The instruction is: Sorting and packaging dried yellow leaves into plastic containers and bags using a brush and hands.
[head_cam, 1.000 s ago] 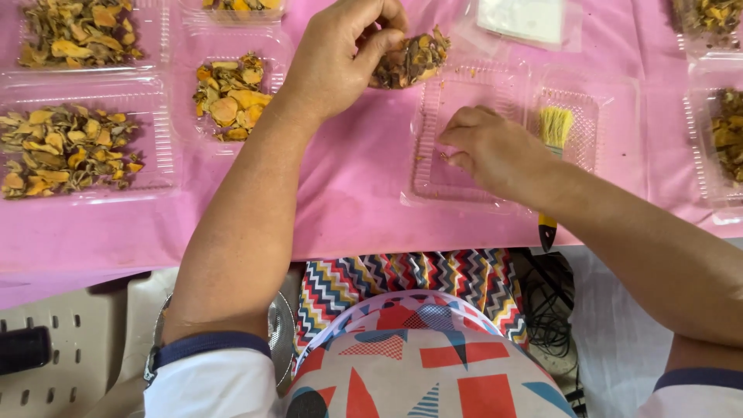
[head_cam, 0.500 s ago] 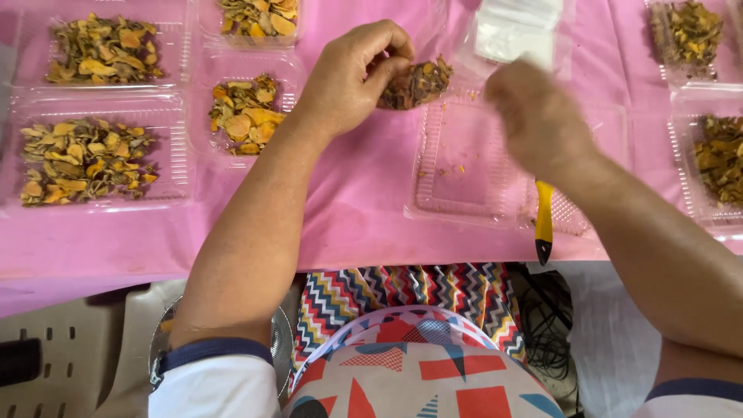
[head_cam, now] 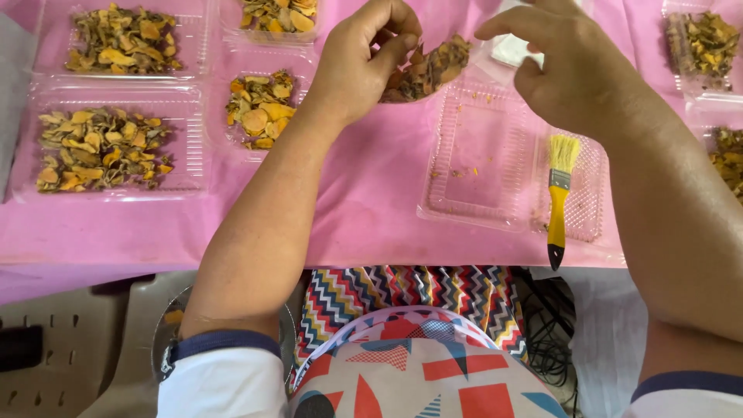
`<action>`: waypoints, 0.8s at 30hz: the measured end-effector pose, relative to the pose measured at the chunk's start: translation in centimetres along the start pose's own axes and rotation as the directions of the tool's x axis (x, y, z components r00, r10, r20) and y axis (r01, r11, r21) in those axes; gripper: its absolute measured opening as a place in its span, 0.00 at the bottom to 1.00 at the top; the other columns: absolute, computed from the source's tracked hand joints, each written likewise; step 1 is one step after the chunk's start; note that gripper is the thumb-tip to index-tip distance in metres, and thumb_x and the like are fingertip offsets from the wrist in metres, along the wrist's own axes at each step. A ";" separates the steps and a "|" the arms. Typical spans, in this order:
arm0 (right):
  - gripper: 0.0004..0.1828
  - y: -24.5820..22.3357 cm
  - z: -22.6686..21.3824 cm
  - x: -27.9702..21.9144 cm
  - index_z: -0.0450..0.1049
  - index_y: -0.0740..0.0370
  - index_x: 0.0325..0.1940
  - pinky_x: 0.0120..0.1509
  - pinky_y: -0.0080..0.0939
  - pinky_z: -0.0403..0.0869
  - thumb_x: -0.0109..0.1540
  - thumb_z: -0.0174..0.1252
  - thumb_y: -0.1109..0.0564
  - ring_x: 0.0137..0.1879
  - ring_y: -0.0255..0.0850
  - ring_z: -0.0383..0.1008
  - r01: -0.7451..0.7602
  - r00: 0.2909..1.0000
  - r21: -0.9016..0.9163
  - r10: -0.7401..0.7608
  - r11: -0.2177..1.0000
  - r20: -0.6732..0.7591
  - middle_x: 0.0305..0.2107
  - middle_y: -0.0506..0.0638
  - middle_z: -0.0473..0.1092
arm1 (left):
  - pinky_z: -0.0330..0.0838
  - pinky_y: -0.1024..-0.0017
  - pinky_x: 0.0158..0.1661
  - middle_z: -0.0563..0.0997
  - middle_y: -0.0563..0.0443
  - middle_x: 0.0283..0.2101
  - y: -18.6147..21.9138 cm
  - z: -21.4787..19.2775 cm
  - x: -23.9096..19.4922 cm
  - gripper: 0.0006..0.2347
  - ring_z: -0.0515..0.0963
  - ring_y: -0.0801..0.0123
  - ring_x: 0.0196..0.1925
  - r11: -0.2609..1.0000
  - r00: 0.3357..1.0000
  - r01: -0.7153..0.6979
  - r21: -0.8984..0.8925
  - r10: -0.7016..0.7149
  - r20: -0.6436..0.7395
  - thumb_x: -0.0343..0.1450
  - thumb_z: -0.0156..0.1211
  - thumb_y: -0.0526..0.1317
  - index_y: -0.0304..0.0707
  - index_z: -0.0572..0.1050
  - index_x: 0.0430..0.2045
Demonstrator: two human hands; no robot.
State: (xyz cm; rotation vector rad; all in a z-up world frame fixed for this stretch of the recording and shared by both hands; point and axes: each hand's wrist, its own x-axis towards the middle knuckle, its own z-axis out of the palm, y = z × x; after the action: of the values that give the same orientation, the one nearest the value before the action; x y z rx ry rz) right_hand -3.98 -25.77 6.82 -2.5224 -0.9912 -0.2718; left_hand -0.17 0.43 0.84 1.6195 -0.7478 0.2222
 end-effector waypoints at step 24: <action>0.13 0.6 -2.9 2.0 0.80 0.60 0.40 0.37 0.48 0.62 0.76 0.75 0.58 0.32 0.44 0.64 0.022 0.964 -0.331 -0.108 0.943 -0.244 0.27 0.50 0.69 | 0.79 0.74 0.43 0.81 0.53 0.42 -1.4 -1.0 0.2 0.08 0.81 0.71 0.40 0.958 0.981 0.184 -0.218 -0.194 -0.024 0.77 0.55 0.42 0.44 0.72 0.48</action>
State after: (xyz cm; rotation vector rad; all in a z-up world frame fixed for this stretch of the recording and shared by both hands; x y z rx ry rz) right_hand -2.15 -26.24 9.84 -2.6505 -0.9918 -0.8278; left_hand 1.11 1.33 0.01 1.4633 -0.5571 0.0375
